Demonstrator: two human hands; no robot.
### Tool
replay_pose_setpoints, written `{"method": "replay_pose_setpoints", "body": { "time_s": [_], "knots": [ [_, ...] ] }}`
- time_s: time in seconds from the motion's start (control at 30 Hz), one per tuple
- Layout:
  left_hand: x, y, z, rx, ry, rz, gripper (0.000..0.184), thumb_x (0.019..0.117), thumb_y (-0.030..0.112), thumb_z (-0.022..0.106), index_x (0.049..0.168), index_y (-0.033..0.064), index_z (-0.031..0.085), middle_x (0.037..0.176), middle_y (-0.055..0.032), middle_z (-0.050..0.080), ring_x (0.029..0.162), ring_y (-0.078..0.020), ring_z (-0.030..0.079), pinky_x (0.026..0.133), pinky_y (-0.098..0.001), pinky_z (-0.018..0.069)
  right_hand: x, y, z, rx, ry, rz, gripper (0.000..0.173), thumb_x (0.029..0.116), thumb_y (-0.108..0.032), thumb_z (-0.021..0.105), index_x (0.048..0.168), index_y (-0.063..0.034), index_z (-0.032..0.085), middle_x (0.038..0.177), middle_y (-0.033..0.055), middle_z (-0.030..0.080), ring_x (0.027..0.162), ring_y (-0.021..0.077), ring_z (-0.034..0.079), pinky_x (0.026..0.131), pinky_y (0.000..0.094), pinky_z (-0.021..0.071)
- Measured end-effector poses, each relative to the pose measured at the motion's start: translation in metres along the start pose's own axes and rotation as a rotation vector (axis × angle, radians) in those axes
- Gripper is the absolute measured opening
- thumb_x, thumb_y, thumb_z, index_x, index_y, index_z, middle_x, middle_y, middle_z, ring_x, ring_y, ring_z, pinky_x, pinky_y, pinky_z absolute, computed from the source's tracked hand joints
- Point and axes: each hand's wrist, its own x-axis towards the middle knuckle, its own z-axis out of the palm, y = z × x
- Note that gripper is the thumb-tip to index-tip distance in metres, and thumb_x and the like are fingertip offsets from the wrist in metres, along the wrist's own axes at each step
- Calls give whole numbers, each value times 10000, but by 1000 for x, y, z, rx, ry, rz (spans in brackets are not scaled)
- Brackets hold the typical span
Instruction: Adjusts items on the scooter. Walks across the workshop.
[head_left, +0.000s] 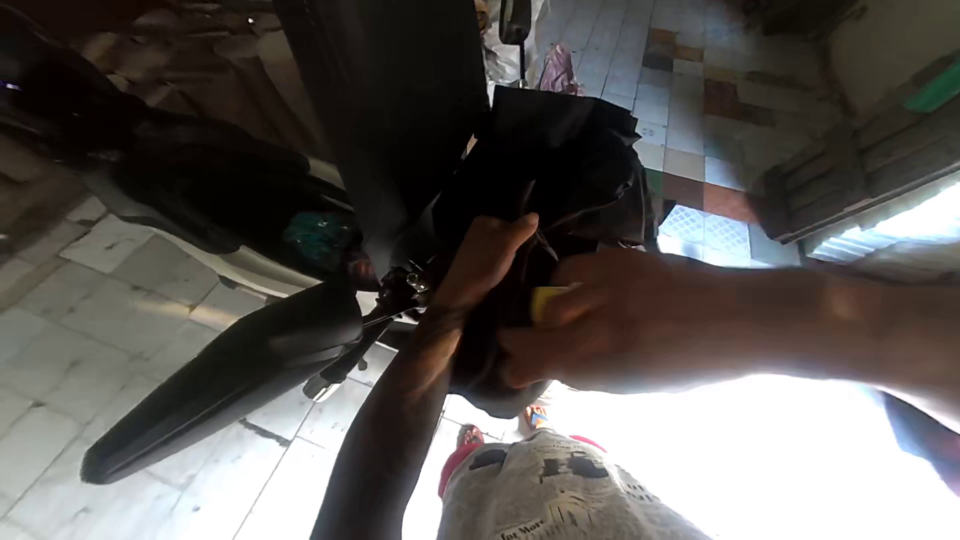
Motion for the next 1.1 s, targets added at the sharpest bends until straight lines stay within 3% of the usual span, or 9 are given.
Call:
{"method": "replay_pose_setpoints", "body": {
  "time_s": [0.1, 0.23, 0.33, 0.43, 0.5, 0.6, 0.77, 0.9, 1.1],
  "knots": [
    [37, 38, 19, 315, -20, -64, 389, 1084, 300, 506, 805, 33, 559, 663, -57, 454, 549, -141, 421, 530, -312, 377, -12, -28, 15, 99, -567, 465, 155, 989, -229, 604, 998, -106, 699, 958, 70, 661, 880, 267, 661, 671, 457, 535],
    [86, -3, 33, 358, -63, 145, 410, 1059, 271, 555, 737, 18, 548, 635, -54, 452, 557, -150, 440, 545, -337, 392, 33, -53, 60, 149, -682, 785, 743, 1032, -610, 424, 916, 92, 640, 962, 277, 663, 993, 458, 667, 757, 598, 517],
    [84, -24, 20, 264, -102, 284, 419, 1059, 296, 551, 722, 48, 541, 613, -24, 437, 543, -137, 433, 530, -320, 379, 50, -50, 92, 93, -706, 923, 660, 1089, -503, 371, 970, 83, 650, 1006, 267, 674, 1003, 438, 674, 764, 580, 526],
    [18, -20, -12, 394, -180, 361, 281, 1033, 325, 554, 923, 81, 640, 725, -30, 578, 622, -130, 565, 553, -326, 496, 29, -52, 117, -128, -392, 851, 366, 1053, -242, 476, 878, 6, 681, 845, 176, 685, 813, 357, 709, 611, 498, 550],
    [-27, -38, -34, 532, -248, 277, 402, 967, 355, 630, 1245, 64, 631, 1062, -82, 683, 960, -152, 673, 841, -392, 581, 31, -53, 112, -93, -465, 886, 269, 1039, -134, 463, 973, 25, 669, 931, 194, 680, 874, 371, 696, 644, 507, 546],
    [-55, -75, -49, 722, -265, 100, 771, 919, 382, 723, 1520, 19, 404, 1415, -164, 582, 1323, -236, 561, 1137, -441, 436, 47, -54, 104, -67, -554, 952, 328, 1060, -170, 435, 925, 34, 654, 931, 201, 667, 874, 368, 687, 626, 498, 522],
    [-57, -108, -40, 742, -203, 273, 443, 1046, 352, 497, 1279, -1, 630, 1254, -164, 673, 1237, -288, 615, 1102, -529, 428, 66, -58, 106, -207, -523, 889, 230, 1010, -101, 514, 881, 0, 676, 842, 143, 658, 781, 305, 679, 565, 427, 499],
    [-62, -105, -40, 707, -194, 271, 446, 1064, 348, 463, 1264, -3, 653, 1230, -163, 688, 1200, -283, 637, 1059, -494, 472, 67, -59, 97, -98, -609, 778, 174, 988, 3, 511, 953, 53, 674, 957, 192, 674, 899, 347, 679, 692, 480, 527],
    [-73, -103, -60, 681, -216, 313, 361, 1057, 254, 503, 1169, -34, 690, 1074, -203, 716, 1075, -342, 681, 987, -531, 504, 57, -12, 26, -189, -836, 1086, 68, 928, -56, 664, 922, -1, 704, 959, 207, 673, 908, 421, 660, 712, 605, 507]
  ]
}}
